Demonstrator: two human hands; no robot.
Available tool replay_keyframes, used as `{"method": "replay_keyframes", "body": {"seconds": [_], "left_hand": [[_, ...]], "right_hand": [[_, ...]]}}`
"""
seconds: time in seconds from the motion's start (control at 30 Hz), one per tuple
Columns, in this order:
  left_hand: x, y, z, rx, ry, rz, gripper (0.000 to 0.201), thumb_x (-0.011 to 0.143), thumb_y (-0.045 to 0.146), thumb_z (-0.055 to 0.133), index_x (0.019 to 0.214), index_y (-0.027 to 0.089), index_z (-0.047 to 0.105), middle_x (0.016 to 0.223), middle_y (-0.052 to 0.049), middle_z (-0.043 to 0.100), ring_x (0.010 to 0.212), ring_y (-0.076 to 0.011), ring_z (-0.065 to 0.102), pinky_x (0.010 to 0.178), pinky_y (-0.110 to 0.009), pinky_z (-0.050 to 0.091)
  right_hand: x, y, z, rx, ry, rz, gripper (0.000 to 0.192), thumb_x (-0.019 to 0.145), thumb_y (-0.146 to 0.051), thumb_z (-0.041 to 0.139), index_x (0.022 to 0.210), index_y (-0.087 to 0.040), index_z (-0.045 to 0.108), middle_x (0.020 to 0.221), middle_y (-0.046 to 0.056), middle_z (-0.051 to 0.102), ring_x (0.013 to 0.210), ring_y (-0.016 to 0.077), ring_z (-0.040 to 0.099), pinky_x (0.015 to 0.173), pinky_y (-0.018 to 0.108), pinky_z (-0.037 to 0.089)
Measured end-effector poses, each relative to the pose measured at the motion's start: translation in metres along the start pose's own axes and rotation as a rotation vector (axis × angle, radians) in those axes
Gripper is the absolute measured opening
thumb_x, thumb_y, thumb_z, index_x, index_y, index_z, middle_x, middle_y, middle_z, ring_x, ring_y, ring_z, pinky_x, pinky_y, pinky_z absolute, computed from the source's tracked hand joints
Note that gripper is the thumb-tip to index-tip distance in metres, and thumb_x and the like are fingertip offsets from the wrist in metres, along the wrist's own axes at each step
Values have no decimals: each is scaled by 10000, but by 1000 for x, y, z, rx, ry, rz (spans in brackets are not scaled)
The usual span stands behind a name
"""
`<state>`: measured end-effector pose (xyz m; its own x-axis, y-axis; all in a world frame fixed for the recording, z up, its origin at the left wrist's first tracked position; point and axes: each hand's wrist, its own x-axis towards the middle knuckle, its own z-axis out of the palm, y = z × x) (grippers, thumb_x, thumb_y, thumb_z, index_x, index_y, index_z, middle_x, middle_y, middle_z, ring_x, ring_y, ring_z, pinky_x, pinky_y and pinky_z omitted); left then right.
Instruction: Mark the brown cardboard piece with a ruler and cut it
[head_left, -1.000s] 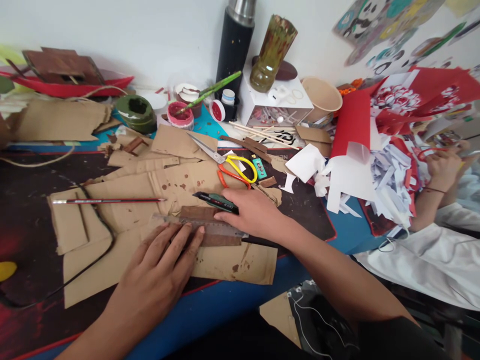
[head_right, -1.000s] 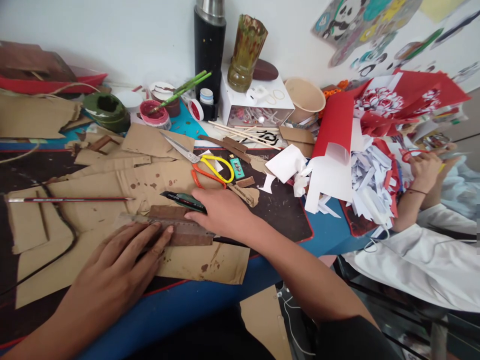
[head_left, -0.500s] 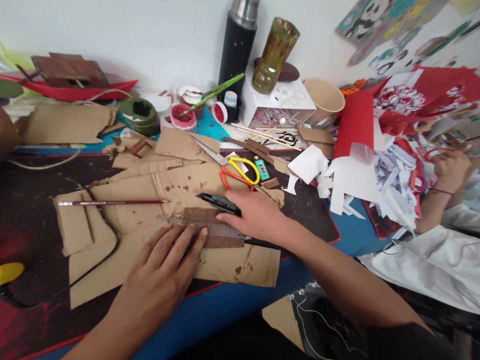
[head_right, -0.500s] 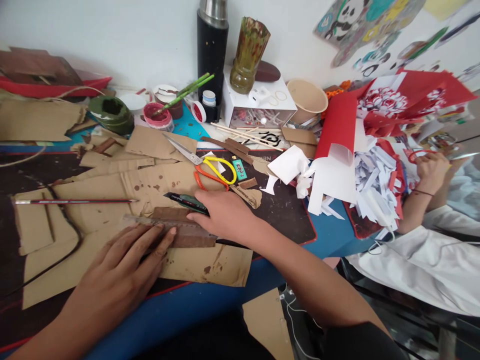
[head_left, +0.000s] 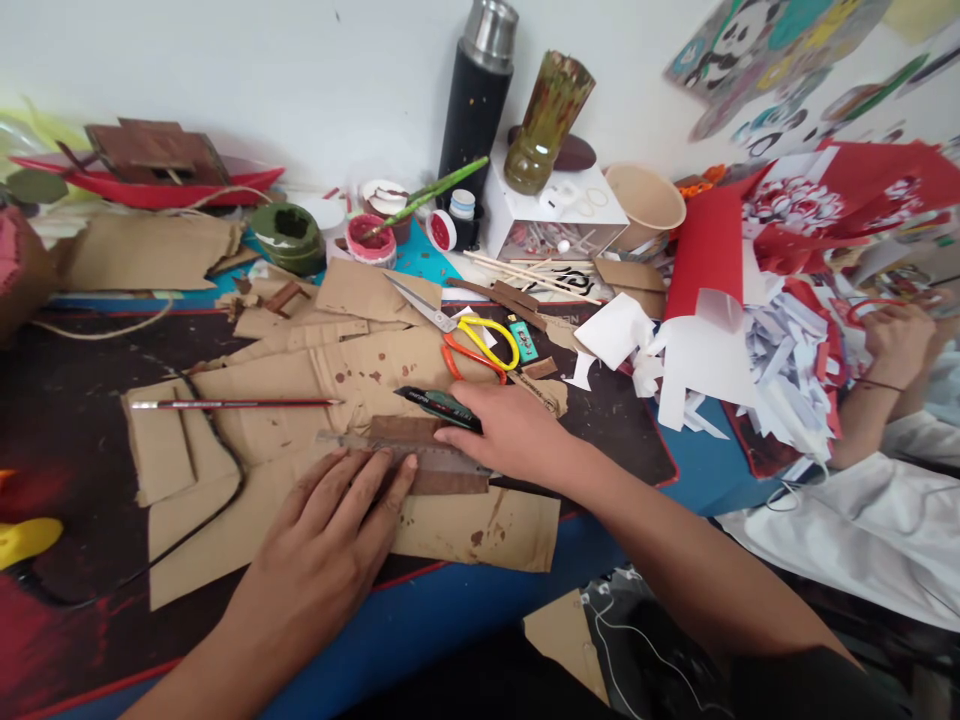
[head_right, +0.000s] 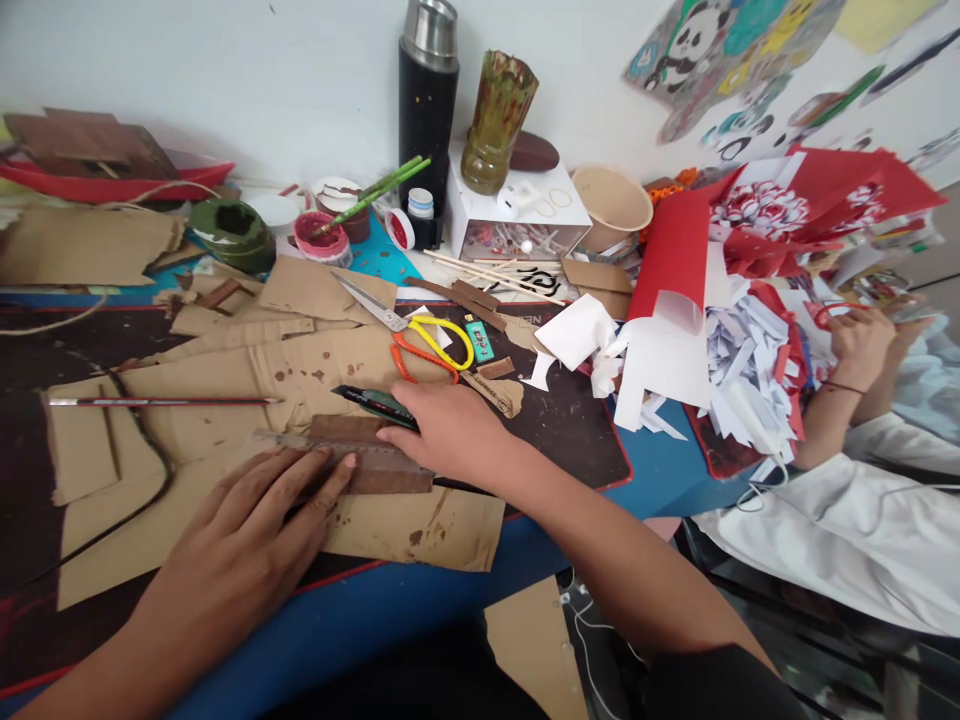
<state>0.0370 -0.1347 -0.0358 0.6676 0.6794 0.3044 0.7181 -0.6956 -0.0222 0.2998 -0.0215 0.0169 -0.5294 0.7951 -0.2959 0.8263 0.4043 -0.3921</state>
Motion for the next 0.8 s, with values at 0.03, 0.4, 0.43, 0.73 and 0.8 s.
{"method": "replay_keyframes", "body": {"seconds": [0.03,0.4,0.43,0.73,0.8], "left_hand": [[0,0,0,-1,-4,2,581,1080,248,606,1638,89,580,1474,-222,729,1332,-379,674,1246,-555,466],[5,2,-4,5,4,12,570,1077,217,569,1626,64,568,1448,-235,743,1306,-391,680,1195,-563,492],[4,2,-4,3,1,7,565,1076,221,569,1621,72,577,1447,-232,746,1301,-386,684,1188,-555,495],[1,2,-3,-11,-12,-15,607,1078,260,583,1661,96,557,1467,-231,745,1310,-375,685,1153,-536,507],[-1,2,-2,-3,-10,-15,601,1079,269,596,1657,106,568,1470,-223,746,1306,-370,689,1159,-533,500]], "right_hand": [[0,0,0,0,0,1,267,1098,-463,738,1115,-204,675,1022,86,797,889,251,690,712,338,308],[0,0,1,8,6,-6,277,1088,-449,752,1164,-191,686,1033,91,804,904,252,693,717,329,324],[0,0,1,9,5,-6,278,1089,-451,750,1165,-192,687,1034,91,806,906,255,695,717,330,326],[1,1,2,0,7,-12,276,1093,-463,745,1145,-198,684,1045,92,815,917,261,710,718,337,326],[1,2,3,0,6,-16,280,1092,-460,747,1146,-193,686,1048,96,815,920,264,712,718,338,325]]}}
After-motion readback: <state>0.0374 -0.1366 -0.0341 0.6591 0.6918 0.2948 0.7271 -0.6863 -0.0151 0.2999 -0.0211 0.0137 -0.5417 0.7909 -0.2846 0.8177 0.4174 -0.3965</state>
